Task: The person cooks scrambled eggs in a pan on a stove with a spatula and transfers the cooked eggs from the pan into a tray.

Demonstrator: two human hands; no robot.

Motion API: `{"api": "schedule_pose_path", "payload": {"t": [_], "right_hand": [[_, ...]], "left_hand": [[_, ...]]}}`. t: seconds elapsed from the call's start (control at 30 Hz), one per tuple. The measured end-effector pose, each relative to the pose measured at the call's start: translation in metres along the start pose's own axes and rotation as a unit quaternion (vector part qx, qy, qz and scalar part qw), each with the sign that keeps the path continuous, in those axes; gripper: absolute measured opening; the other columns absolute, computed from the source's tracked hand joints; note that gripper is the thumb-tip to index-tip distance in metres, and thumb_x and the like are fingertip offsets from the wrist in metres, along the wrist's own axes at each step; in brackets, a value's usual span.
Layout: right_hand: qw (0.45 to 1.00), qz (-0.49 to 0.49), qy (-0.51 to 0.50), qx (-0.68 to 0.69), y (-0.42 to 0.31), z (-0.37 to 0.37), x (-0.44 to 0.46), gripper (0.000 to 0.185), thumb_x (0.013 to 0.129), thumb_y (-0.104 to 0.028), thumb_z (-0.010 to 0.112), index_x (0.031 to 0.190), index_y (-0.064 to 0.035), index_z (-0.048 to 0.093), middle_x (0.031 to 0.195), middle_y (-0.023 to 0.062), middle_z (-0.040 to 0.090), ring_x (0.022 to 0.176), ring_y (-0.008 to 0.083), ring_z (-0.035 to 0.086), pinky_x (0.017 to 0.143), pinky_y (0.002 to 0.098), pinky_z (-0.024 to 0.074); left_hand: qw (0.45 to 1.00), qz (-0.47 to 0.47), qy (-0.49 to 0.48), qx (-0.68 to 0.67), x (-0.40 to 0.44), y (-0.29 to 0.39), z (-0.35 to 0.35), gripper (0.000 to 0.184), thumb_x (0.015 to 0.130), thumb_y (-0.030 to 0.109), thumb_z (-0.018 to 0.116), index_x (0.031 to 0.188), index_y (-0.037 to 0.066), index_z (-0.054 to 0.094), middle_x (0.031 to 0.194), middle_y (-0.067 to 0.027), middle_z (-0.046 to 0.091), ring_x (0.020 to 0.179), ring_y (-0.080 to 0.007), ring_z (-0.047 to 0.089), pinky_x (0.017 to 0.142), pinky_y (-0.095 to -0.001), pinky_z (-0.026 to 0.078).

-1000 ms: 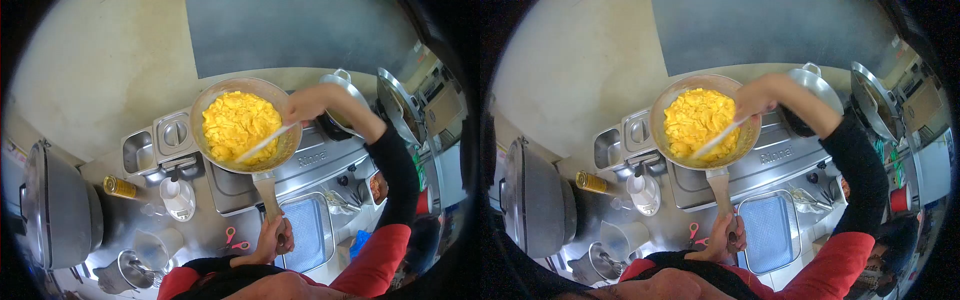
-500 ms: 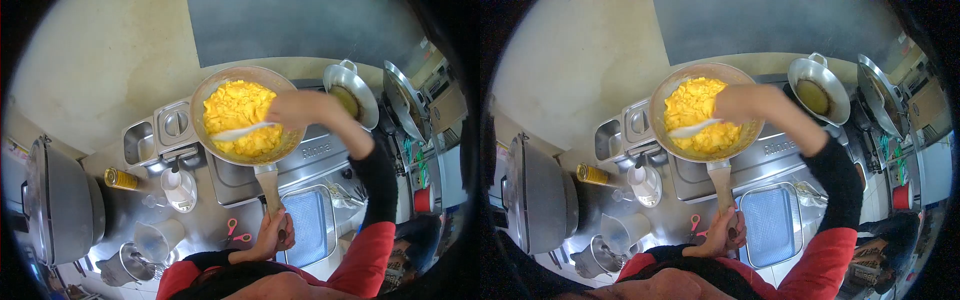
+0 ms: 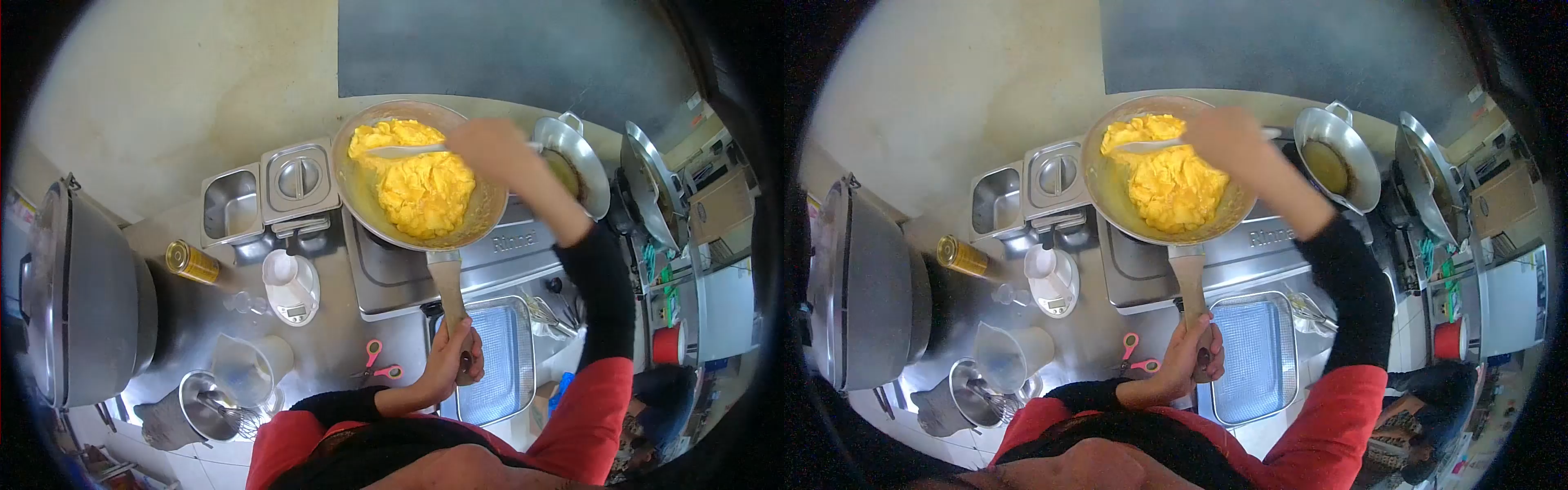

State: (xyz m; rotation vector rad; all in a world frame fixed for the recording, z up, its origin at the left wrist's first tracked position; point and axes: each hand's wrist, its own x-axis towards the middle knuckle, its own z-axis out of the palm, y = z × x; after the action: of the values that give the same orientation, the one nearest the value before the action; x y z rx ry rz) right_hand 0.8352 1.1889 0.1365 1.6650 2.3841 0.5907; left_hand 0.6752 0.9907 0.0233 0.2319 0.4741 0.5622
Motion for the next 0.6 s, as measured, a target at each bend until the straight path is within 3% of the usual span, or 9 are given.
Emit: {"api": "schedule_pose_path", "payload": {"t": [0.03, 0.1, 0.2, 0.27, 0.3, 0.37, 0.43, 0.5, 0.6], "right_hand": [[0.997, 0.022, -0.068, 0.011, 0.014, -0.019, -0.003, 0.018, 0.077, -0.021, 0.049, 0.074, -0.0082, 0.061, 0.07, 0.0088, 0.06, 0.065, 0.0265, 0.06, 0.053, 0.0384, 0.0467], [0.99, -0.024, -0.141, -0.004, 0.023, -0.062, -0.028, 0.018, 0.076, -0.021, 0.049, 0.075, -0.0081, 0.062, 0.069, 0.0096, 0.06, 0.065, 0.0268, 0.059, 0.053, 0.0385, 0.0464], [0.969, -0.107, -0.212, -0.068, -0.016, -0.072, -0.064, 0.013, 0.073, -0.015, 0.051, 0.073, -0.0089, 0.063, 0.063, 0.0117, 0.059, 0.06, 0.0267, 0.059, 0.051, 0.0361, 0.0471], [0.986, -0.012, -0.16, -0.039, -0.068, -0.049, -0.076, 0.01, 0.069, -0.011, 0.053, 0.07, -0.0088, 0.063, 0.059, 0.012, 0.058, 0.058, 0.0244, 0.06, 0.05, 0.0344, 0.0474], [0.986, -0.015, -0.162, -0.04, -0.075, -0.037, -0.068, 0.01, 0.069, -0.011, 0.053, 0.07, -0.0088, 0.063, 0.059, 0.012, 0.058, 0.058, 0.0244, 0.06, 0.05, 0.0344, 0.0474], [0.997, 0.027, -0.07, -0.028, -0.074, -0.015, -0.048, 0.008, 0.067, -0.011, 0.055, 0.068, -0.0091, 0.062, 0.058, 0.011, 0.058, 0.058, 0.022, 0.061, 0.049, 0.0337, 0.0473], [0.992, 0.018, -0.053, -0.115, -0.04, 0.007, -0.015, 0.011, 0.068, -0.016, 0.055, 0.065, -0.0086, 0.062, 0.057, 0.0106, 0.058, 0.058, 0.0217, 0.061, 0.048, 0.0332, 0.0473], [0.99, 0.047, -0.076, -0.11, 0.007, 0.024, 0.012, 0.018, 0.071, -0.021, 0.053, 0.066, -0.0069, 0.063, 0.061, 0.0125, 0.059, 0.061, 0.0251, 0.061, 0.051, 0.0352, 0.0478], [0.983, 0.072, -0.158, -0.063, 0.015, -0.053, 0.01, 0.02, 0.074, -0.022, 0.052, 0.069, -0.0069, 0.064, 0.069, 0.0135, 0.061, 0.064, 0.0307, 0.06, 0.057, 0.039, 0.048]], "left_hand": [[1.0, -0.002, -0.007, -0.004, 0.001, 0.0, -0.001, 0.02, 0.09, 0.03, 0.038, 0.1, 0.014, 0.033, 0.064, -0.0058, 0.04, 0.042, -0.0149, 0.039, 0.037, -0.0295, 0.036], [1.0, -0.007, -0.016, -0.016, 0.0, 0.0, -0.001, 0.02, 0.09, 0.03, 0.038, 0.1, 0.014, 0.032, 0.064, -0.0058, 0.041, 0.042, -0.015, 0.04, 0.037, -0.0298, 0.037], [0.999, -0.015, -0.027, -0.034, 0.002, 0.001, -0.001, 0.018, 0.09, 0.028, 0.039, 0.098, 0.013, 0.032, 0.065, -0.0056, 0.042, 0.042, -0.0153, 0.041, 0.037, -0.0305, 0.037], [0.998, -0.006, -0.04, -0.047, 0.003, -0.001, -0.003, 0.018, 0.091, 0.028, 0.038, 0.094, 0.012, 0.028, 0.066, -0.0055, 0.042, 0.041, -0.0141, 0.043, 0.037, -0.028, 0.038], [0.998, -0.006, -0.039, -0.05, 0.003, -0.002, -0.003, 0.018, 0.091, 0.028, 0.038, 0.094, 0.012, 0.028, 0.066, -0.0055, 0.042, 0.041, -0.0141, 0.043, 0.037, -0.028, 0.038], [0.998, 0.004, -0.034, -0.043, 0.004, -0.004, -0.004, 0.019, 0.091, 0.027, 0.039, 0.094, 0.013, 0.028, 0.066, -0.0053, 0.041, 0.04, -0.0143, 0.043, 0.037, -0.0283, 0.038], [0.999, 0.005, -0.031, -0.04, 0.004, -0.003, -0.003, 0.019, 0.091, 0.027, 0.039, 0.093, 0.013, 0.027, 0.065, -0.0053, 0.042, 0.039, -0.0145, 0.043, 0.037, -0.0286, 0.039], [0.999, 0.007, -0.034, -0.035, 0.003, -0.004, -0.003, 0.019, 0.091, 0.027, 0.039, 0.093, 0.013, 0.027, 0.065, -0.0052, 0.042, 0.039, -0.0146, 0.043, 0.037, -0.0288, 0.039], [0.998, 0.012, -0.048, -0.049, 0.003, -0.001, -0.004, 0.018, 0.091, 0.027, 0.039, 0.092, 0.013, 0.027, 0.064, -0.0052, 0.041, 0.039, -0.0149, 0.043, 0.036, -0.0289, 0.039]]}}
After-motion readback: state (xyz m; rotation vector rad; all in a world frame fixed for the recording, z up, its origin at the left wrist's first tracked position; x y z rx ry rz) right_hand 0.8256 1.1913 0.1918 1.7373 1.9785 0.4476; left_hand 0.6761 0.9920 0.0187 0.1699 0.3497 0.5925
